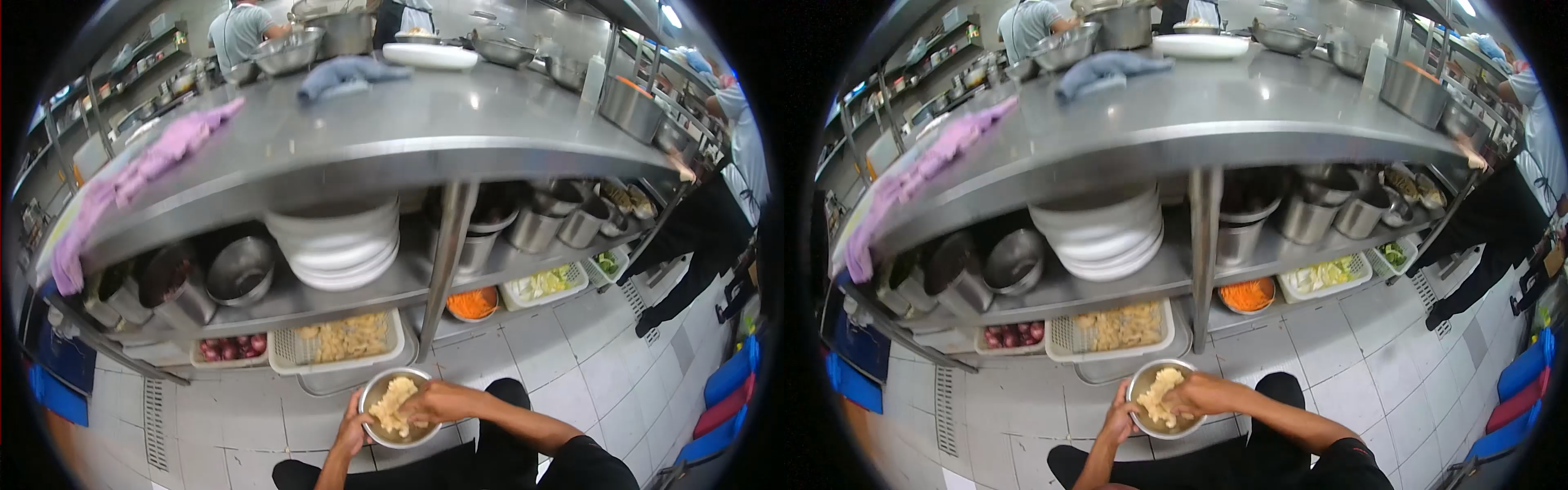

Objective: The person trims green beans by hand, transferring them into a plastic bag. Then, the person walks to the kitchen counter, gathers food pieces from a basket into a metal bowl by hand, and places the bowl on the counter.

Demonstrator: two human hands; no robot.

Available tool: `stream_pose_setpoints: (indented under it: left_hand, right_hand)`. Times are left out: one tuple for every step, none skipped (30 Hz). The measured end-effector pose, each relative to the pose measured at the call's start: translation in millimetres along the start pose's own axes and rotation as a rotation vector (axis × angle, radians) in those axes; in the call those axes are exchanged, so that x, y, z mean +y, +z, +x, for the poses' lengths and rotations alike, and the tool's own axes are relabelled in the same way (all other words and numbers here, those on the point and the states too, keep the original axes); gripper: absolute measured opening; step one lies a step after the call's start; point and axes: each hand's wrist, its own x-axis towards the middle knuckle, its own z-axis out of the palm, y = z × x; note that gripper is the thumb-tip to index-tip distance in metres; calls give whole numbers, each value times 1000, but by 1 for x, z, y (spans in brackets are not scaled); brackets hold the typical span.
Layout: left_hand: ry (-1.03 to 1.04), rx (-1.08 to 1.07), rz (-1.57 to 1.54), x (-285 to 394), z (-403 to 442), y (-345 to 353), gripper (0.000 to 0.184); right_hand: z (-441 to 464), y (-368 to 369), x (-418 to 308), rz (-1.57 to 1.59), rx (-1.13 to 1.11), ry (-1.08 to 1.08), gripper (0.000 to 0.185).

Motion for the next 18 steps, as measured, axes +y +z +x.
stream_pose_setpoints:
  left_hand:
    - [-25,33,24,6,-10,10,75]
    - [-28,25,49,17,-27,23,74]
    - [15,36,35,22,-41,33,72]
    - [53,44,21,28,-57,43,71]
    - [44,36,26,40,-77,56,71]
    - [36,38,4,56,-99,70,73]
    - [30,40,-16,75,-121,84,75]
    - [-6,60,57,97,-141,99,74]
    - [-25,68,89,119,-158,116,73]
    - [-33,68,91,146,-174,135,73]
    - [-37,65,81,174,-190,155,72]
    - [-31,63,69,203,-202,175,72]
    - [-23,59,53,231,-215,195,71]
    - [-9,62,36,261,-224,214,71]
    - [8,69,11,288,-228,233,70]
    - [37,72,-17,312,-227,252,70]
    - [79,85,-52,333,-221,270,68]
    - [115,102,-89,349,-206,286,65]
  right_hand:
    - [-2,-8,-10,-40,26,-35,25]
    - [-2,-26,-27,-44,34,-35,25]
    - [-3,-45,-51,61,75,53,22]
    - [-5,-66,-77,169,118,146,20]
    - [-7,-92,-103,208,202,180,19]
    - [-7,-113,-122,211,212,188,19]
    - [-9,-133,-140,236,292,175,19]
    - [-10,-154,-158,257,372,157,20]
    - [-12,-179,-181,315,433,214,20]
    - [-13,-203,-199,316,441,213,20]
    - [-14,-226,-217,296,572,271,20]
    - [-16,-247,-234,276,704,328,20]
    - [-21,-269,-246,282,712,328,20]
    - [-28,-287,-253,380,821,377,21]
    - [-37,-303,-260,476,929,429,23]
    - [-48,-316,-268,476,940,436,23]
    - [-61,-329,-276,582,1000,462,24]
    - [-76,-340,-283,692,1058,490,26]
